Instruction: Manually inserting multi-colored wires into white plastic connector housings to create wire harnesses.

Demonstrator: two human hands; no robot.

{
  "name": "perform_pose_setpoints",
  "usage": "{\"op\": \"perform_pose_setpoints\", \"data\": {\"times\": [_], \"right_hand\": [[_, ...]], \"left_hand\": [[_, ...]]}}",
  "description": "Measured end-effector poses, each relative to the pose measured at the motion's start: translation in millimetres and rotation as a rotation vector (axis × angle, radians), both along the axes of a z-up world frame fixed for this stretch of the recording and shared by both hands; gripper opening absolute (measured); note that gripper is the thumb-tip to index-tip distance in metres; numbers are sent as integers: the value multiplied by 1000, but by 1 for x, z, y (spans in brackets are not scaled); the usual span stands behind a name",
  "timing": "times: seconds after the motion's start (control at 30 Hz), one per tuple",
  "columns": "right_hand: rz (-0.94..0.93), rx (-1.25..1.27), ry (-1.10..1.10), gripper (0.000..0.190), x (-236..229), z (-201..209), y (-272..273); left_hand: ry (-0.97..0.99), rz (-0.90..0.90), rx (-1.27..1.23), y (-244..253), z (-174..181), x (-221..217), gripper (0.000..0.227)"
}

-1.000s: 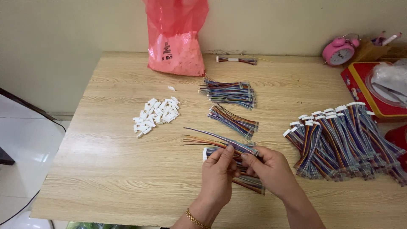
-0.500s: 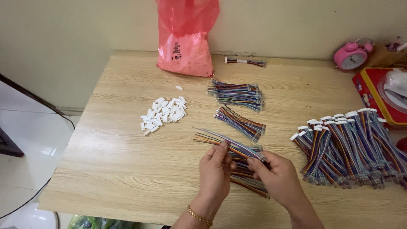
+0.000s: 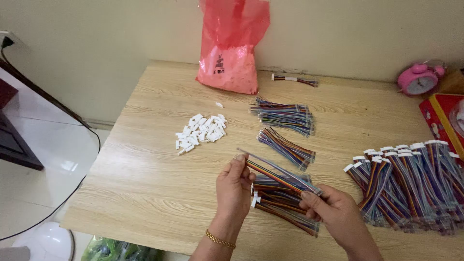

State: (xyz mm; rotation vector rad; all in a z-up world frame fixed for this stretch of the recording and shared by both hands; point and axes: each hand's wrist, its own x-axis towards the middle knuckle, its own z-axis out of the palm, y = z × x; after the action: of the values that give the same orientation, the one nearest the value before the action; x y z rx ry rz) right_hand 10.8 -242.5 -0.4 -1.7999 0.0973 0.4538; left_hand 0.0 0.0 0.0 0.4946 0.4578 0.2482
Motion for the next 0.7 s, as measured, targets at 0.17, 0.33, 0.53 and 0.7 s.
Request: {"op": "perform_pose_setpoints", "data": {"times": [0.17,0.33,0.53,0.7], "right_hand": [[1,-25,127,32,15,-28,-12],[25,-346,124,31,11,13,18],[-36,-265,-658,28,-16,57,63],[14,-49,-509,26,-5,44,85]], "left_hand": [[73,-33,167,-7,-1,-6,17],[139,-39,317,-21,-12,-7,27],[85,-32,375,-42,-12,-8,23],[88,-94,368,-43,-15,-14,24]]}}
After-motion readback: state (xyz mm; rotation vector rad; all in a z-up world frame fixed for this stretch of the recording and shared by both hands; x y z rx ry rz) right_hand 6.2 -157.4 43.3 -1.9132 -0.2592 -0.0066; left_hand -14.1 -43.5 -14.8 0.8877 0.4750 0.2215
